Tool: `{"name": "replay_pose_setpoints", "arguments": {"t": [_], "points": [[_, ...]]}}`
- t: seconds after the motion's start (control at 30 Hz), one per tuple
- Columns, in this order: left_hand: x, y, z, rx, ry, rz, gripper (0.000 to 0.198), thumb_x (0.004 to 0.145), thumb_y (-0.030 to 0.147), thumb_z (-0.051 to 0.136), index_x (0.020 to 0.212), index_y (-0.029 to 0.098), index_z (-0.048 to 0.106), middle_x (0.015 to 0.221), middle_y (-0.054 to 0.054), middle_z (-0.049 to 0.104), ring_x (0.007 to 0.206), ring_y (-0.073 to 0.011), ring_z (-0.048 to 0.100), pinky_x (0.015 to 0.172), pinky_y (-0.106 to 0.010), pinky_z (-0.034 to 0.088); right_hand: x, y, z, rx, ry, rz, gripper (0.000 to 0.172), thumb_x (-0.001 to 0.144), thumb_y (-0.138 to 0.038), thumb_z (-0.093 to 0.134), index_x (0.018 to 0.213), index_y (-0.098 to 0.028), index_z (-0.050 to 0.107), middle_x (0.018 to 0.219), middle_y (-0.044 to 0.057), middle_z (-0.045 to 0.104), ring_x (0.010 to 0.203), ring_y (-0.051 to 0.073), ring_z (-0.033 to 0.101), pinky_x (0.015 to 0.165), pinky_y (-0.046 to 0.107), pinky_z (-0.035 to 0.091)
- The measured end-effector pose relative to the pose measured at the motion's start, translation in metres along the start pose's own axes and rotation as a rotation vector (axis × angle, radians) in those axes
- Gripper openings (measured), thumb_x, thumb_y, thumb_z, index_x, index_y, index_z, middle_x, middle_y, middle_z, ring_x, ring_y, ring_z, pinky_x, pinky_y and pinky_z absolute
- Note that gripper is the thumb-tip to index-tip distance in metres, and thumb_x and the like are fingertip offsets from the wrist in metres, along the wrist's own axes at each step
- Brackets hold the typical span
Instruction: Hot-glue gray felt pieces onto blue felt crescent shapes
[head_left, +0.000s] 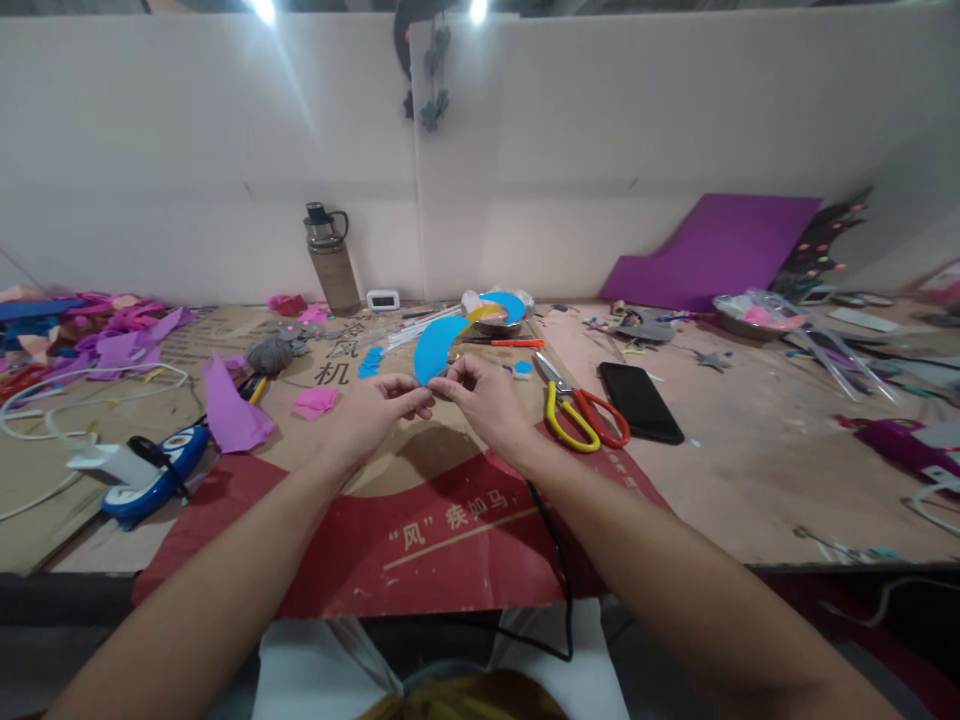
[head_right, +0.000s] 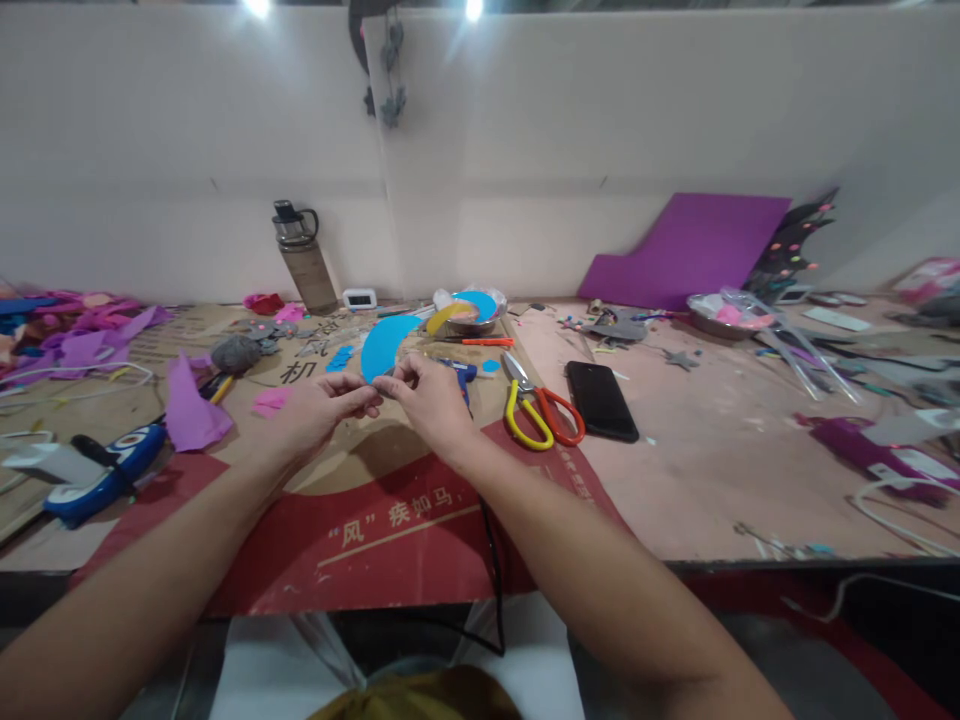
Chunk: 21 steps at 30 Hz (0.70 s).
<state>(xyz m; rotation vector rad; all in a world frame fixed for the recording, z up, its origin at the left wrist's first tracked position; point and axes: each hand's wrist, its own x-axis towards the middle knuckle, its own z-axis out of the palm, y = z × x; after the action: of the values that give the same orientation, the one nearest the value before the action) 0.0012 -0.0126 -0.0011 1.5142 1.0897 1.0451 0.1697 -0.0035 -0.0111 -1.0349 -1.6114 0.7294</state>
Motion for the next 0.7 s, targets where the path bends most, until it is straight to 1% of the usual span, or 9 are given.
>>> {"name": "replay_pose_setpoints", "arguments": {"t": [0.13,0.27,0.37,0.47,0.57,0.63,0.7], "points": [[0.000,0.000,-0.001,0.018,0.058,0.031,0.022,0.073,0.038,0.069,0.071,0.016,0.068,0.067,-0.002,0.065,0.064,-0.0115,0.055,0.062,-0.025,0.039,-0.001,-0.004,-0.001,-0.016,-0.055,-0.027,0.025,0.080,-0.038,0.064,0.068,-0.018,0.054,0.066,-0.003,0.057,0.060,0.010,0.047,0.059,0.025,0.036],[0.001,0.000,-0.004,-0.021,0.170,0.024,0.023,0.070,0.037,0.072,0.073,0.015,0.066,0.063,-0.001,0.063,0.061,-0.0117,0.055,0.060,-0.024,0.039,0.000,-0.005,-0.002,-0.155,-0.039,-0.118,0.015,0.079,-0.028,0.066,0.071,-0.019,0.058,0.072,-0.001,0.057,0.066,0.012,0.048,0.063,0.025,0.036],[0.004,-0.002,-0.008,-0.061,0.236,0.054,0.023,0.069,0.036,0.072,0.074,0.015,0.062,0.060,0.000,0.062,0.054,-0.0102,0.053,0.054,-0.023,0.037,0.001,-0.004,-0.003,-0.258,-0.046,-0.169,0.011,0.079,-0.024,0.067,0.072,-0.019,0.059,0.074,0.001,0.058,0.070,0.013,0.049,0.066,0.026,0.036],[0.008,-0.003,-0.014,-0.094,0.253,0.064,0.023,0.069,0.034,0.071,0.072,0.015,0.058,0.056,-0.001,0.063,0.045,-0.0079,0.048,0.046,-0.021,0.033,0.004,-0.002,-0.006,-0.296,-0.099,-0.163,0.013,0.081,-0.026,0.064,0.071,-0.018,0.059,0.073,0.001,0.059,0.070,0.014,0.049,0.067,0.026,0.036],[0.012,-0.002,-0.020,-0.134,0.288,0.055,0.025,0.068,0.032,0.071,0.072,0.016,0.053,0.056,-0.002,0.064,0.046,-0.0099,0.055,0.044,-0.020,0.036,0.010,0.001,-0.012,-0.302,-0.117,-0.138,0.017,0.085,-0.030,0.058,0.073,-0.017,0.059,0.073,0.001,0.060,0.070,0.014,0.050,0.067,0.026,0.035],[0.013,0.000,-0.024,-0.155,0.309,0.061,0.026,0.067,0.032,0.071,0.074,0.016,0.052,0.058,-0.002,0.065,0.053,-0.0118,0.061,0.047,-0.020,0.041,0.014,0.005,-0.015,-0.302,-0.091,-0.124,0.020,0.087,-0.032,0.054,0.075,-0.017,0.059,0.073,0.001,0.060,0.070,0.013,0.051,0.067,0.026,0.035],[0.013,0.002,-0.026,-0.156,0.314,0.071,0.027,0.068,0.031,0.072,0.076,0.016,0.051,0.061,-0.002,0.066,0.058,-0.0128,0.064,0.051,-0.020,0.045,0.017,0.010,-0.018,-0.306,-0.063,-0.110,0.020,0.087,-0.032,0.053,0.076,-0.017,0.059,0.074,0.001,0.060,0.071,0.013,0.051,0.067,0.026,0.036]]}}
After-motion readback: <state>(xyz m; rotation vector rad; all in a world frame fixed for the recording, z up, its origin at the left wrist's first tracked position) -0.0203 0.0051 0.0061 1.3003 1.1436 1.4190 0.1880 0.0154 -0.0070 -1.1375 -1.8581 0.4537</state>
